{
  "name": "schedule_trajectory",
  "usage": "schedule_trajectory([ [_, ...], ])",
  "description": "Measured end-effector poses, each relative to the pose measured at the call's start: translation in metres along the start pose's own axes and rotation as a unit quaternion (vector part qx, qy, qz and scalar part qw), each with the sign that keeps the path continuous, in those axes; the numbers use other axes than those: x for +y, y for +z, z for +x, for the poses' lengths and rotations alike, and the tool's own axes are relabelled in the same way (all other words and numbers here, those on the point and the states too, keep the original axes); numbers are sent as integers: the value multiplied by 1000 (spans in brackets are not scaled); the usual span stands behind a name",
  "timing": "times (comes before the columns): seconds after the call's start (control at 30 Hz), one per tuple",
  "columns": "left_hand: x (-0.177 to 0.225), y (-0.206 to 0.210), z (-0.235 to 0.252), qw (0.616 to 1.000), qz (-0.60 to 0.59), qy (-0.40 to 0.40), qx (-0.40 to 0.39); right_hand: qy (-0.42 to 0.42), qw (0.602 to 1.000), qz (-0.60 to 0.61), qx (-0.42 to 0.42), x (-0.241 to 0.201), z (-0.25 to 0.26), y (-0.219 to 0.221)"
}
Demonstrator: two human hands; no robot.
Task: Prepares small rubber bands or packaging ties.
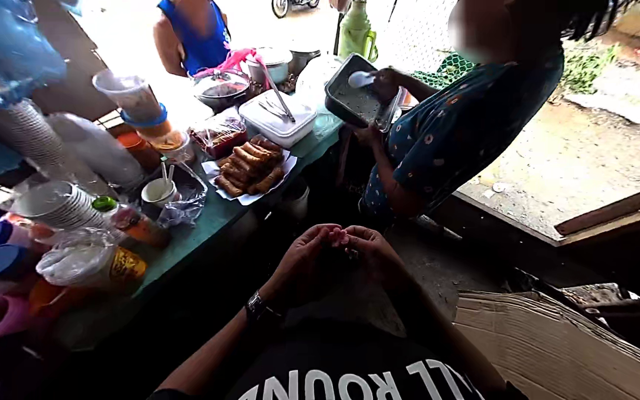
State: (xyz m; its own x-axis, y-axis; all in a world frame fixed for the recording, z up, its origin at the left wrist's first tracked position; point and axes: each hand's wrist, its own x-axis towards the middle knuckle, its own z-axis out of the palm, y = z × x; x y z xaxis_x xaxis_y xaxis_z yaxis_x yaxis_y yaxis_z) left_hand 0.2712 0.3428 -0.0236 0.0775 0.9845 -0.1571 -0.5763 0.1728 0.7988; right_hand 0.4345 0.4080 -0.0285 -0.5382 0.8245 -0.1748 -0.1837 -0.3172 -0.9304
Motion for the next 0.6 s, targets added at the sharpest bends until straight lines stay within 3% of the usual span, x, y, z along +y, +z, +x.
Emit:
schedule_trajectory([
  [0.33,-18,6,0,996,28,72,43,-97,995,-16,16,21,-6,8],
  [0.47,-22,1,-4,998,-19,21,59,-143,988,-54,17,37,-6,7],
  [0.6,-20,-6,-8,993,-49,-36,99,-156,965,-212,3,44,-1,4],
])
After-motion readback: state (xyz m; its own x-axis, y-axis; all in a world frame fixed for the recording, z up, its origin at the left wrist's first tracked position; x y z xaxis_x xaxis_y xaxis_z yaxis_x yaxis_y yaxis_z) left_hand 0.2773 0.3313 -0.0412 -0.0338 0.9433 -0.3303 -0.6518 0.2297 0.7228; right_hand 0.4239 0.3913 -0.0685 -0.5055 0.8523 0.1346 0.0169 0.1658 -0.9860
